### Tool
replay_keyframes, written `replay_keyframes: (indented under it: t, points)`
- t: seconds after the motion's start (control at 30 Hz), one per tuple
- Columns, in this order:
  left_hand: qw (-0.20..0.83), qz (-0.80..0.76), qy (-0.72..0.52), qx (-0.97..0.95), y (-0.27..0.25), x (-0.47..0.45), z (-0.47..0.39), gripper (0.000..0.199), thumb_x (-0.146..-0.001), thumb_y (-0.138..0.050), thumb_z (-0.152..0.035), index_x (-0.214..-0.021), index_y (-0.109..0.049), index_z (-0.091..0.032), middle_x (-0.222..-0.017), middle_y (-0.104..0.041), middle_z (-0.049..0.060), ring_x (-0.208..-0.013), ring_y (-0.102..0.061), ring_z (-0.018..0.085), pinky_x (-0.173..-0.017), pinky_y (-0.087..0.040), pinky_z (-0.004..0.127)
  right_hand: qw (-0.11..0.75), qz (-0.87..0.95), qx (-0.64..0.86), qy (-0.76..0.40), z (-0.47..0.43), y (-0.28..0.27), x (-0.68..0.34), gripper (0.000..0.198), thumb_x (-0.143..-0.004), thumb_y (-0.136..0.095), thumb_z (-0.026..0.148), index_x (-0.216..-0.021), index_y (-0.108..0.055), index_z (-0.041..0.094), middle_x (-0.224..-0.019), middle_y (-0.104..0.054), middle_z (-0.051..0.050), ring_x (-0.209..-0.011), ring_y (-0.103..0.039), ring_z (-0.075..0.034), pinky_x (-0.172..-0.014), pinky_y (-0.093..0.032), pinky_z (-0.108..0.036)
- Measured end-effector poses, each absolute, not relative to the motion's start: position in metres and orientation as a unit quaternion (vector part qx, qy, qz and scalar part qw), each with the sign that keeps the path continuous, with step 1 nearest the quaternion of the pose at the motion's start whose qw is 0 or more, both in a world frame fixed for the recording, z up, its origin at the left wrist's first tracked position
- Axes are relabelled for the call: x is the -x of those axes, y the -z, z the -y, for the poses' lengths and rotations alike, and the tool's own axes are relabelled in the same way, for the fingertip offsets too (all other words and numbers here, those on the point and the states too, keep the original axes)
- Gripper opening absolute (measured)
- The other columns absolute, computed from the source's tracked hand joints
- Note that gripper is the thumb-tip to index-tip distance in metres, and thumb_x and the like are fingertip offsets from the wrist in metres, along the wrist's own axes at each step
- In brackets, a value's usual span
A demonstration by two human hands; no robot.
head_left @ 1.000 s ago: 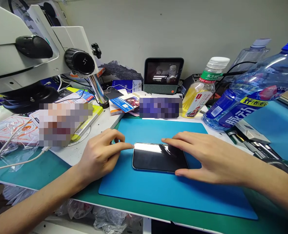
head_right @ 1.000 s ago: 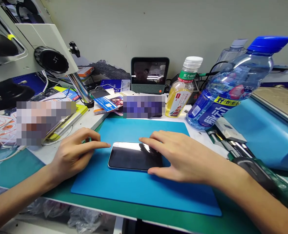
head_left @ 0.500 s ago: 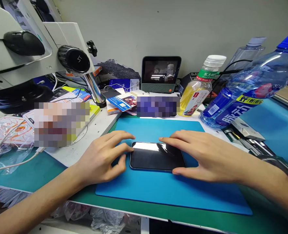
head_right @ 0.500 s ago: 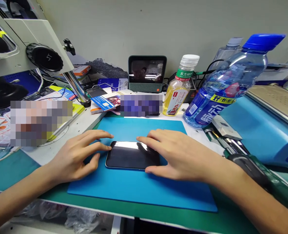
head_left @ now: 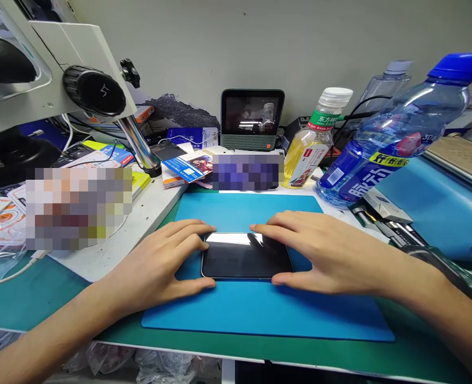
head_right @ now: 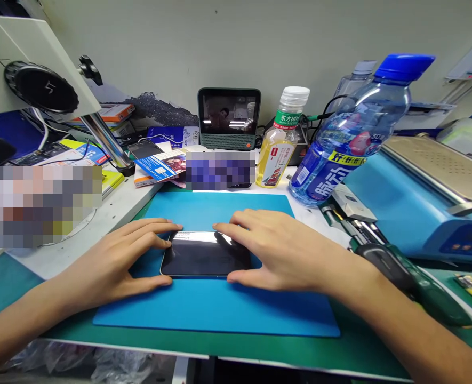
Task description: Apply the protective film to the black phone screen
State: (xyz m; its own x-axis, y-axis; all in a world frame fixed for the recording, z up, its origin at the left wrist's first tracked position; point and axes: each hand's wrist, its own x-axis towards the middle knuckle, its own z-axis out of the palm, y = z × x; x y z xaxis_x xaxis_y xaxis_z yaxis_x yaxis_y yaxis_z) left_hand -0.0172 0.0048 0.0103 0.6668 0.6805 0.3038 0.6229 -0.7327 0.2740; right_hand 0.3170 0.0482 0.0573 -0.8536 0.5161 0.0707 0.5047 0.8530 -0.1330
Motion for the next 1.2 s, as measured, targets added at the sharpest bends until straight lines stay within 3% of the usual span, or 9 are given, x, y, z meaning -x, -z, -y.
replay_keyframes:
  t: [0.33,0.6,0.9,1.2]
  points:
    - [0.125,-0.373,-0.205,-0.896,-0.0082,0.0175,-0.0038,0.027,-0.099,-0.074,-0.040,-0.113,-0.058,-0.023,-0.144,-0.063,0.011,-0.134,-0.055,0.029,-0.106,-0.055,0.048,0.064,0.964,0.255,-0.028,-0.0467,-0.0548,-0.3153,0.072,-0.092,-0.075,0.053,-0.150,-0.052,0.018,-0.126,-0.070,-0.015,-0.105,-0.070,-0.031,-0.087,-0.058,-0.044]
    - [0.017,-0.330,-0.235,-0.914,-0.0059,0.0205,-0.0009,0.024,-0.100,-0.073,-0.036,-0.112,-0.059,-0.021,-0.143,-0.062,0.014,-0.135,-0.053,0.030,-0.109,-0.053,0.045,0.108,0.968,0.225,0.016,-0.0417,-0.0545,-0.3163,0.077,-0.090,-0.078,0.048,-0.153,-0.049,0.014,-0.125,-0.069,-0.015,-0.103,-0.069,-0.031,-0.086,-0.058,-0.044]
    - [0.002,-0.330,-0.247,-0.911,-0.0076,0.0184,-0.0014,0.025,-0.096,-0.077,-0.032,-0.111,-0.061,-0.021,-0.140,-0.065,0.014,-0.129,-0.058,0.031,-0.106,-0.055,0.047,0.106,0.968,0.225,0.028,-0.0414,-0.0540,-0.3158,0.080,-0.090,-0.079,0.049,-0.154,-0.048,0.013,-0.127,-0.069,-0.016,-0.107,-0.069,-0.032,-0.089,-0.057,-0.044]
    - [-0.010,-0.324,-0.240,-0.915,-0.0061,0.0186,0.0011,0.026,-0.095,-0.077,-0.028,-0.111,-0.059,-0.020,-0.140,-0.063,0.015,-0.131,-0.054,0.034,-0.106,-0.055,0.050,0.112,0.971,0.206,0.049,-0.0408,-0.0517,-0.3148,0.078,-0.092,-0.075,0.047,-0.155,-0.045,0.013,-0.114,-0.068,-0.012,-0.095,-0.065,-0.029,-0.082,-0.054,-0.042]
